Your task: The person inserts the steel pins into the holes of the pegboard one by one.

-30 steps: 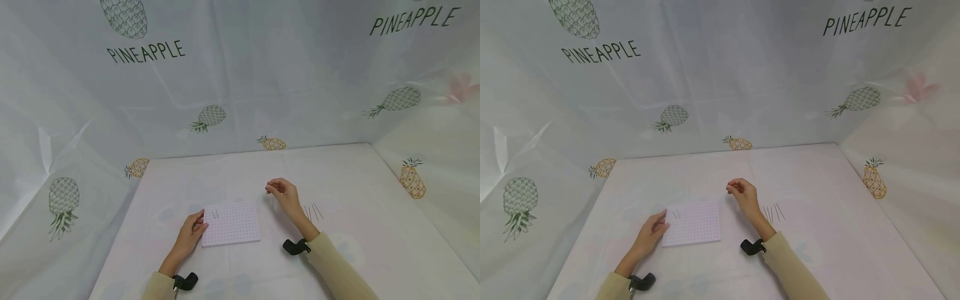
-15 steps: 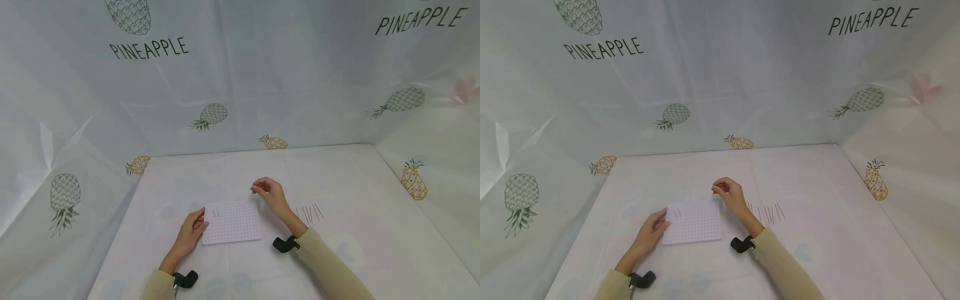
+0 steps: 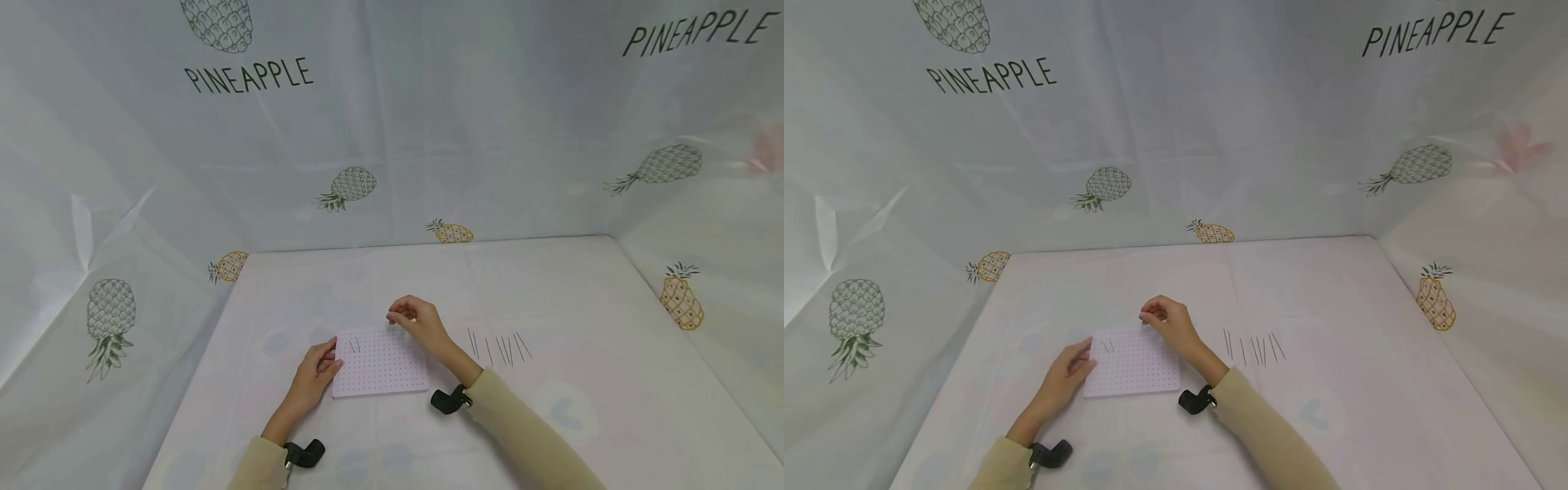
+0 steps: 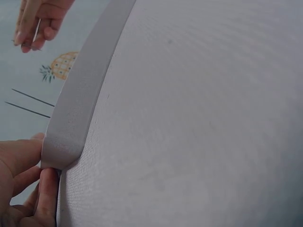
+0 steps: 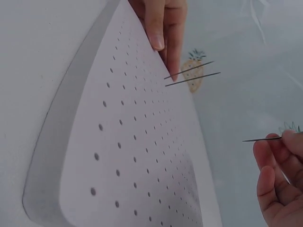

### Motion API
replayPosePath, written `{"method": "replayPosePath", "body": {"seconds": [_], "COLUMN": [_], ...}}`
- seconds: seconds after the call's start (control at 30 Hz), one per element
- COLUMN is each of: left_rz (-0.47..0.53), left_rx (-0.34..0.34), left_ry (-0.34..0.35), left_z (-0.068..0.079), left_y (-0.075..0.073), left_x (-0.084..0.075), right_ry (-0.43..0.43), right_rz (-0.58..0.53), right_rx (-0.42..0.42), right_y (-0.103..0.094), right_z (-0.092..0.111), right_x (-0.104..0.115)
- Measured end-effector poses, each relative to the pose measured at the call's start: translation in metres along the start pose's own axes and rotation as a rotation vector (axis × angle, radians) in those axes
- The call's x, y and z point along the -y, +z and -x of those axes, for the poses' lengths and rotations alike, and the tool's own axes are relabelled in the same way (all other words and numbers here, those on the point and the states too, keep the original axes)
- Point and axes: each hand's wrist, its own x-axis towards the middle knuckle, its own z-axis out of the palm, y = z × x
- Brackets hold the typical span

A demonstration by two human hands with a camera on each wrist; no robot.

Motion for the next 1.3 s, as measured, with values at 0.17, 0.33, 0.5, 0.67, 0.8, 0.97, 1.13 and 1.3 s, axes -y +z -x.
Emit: {"method": "replayPosePath", "body": {"seconds": [0.17, 0.33, 0.5, 0.67, 0.8, 0.97, 1.13, 1.3], "left_rz": [0.001, -0.003, 0.001, 0.019, 0.034, 0.045, 0.047, 0.04], "left_rx": [-0.003, -0.009, -0.008, 0.003, 0.009, 0.012, 0.012, 0.015], "left_ry": [0.0, 0.008, 0.003, -0.022, -0.026, -0.029, -0.016, -0.021], "left_z": [0.0, 0.001, 0.001, 0.001, 0.0, -0.001, -0.001, -0.001], "left_y": [0.0, 0.001, 0.001, 0.0, 0.0, 0.0, 0.001, 0.0], "left_x": [0.001, 0.001, -0.001, -0.001, 0.001, 0.003, 0.004, 0.005], "right_ry": [-0.01, -0.01, -0.023, -0.012, -0.004, -0.009, -0.022, -0.038], "right_rz": [-0.013, -0.02, 0.015, 0.044, 0.042, 0.058, 0.088, 0.103], "right_rx": [0.009, 0.054, 0.135, 0.196, 0.205, 0.211, 0.217, 0.211], "right_y": [0.012, 0.02, 0.029, 0.037, 0.042, 0.046, 0.048, 0.049], "right_z": [-0.004, -0.003, 0.0, 0.002, 0.002, 0.001, 0.002, 0.003], "right_x": [-0.029, -0.038, -0.039, -0.041, -0.039, -0.041, -0.044, -0.047]}}
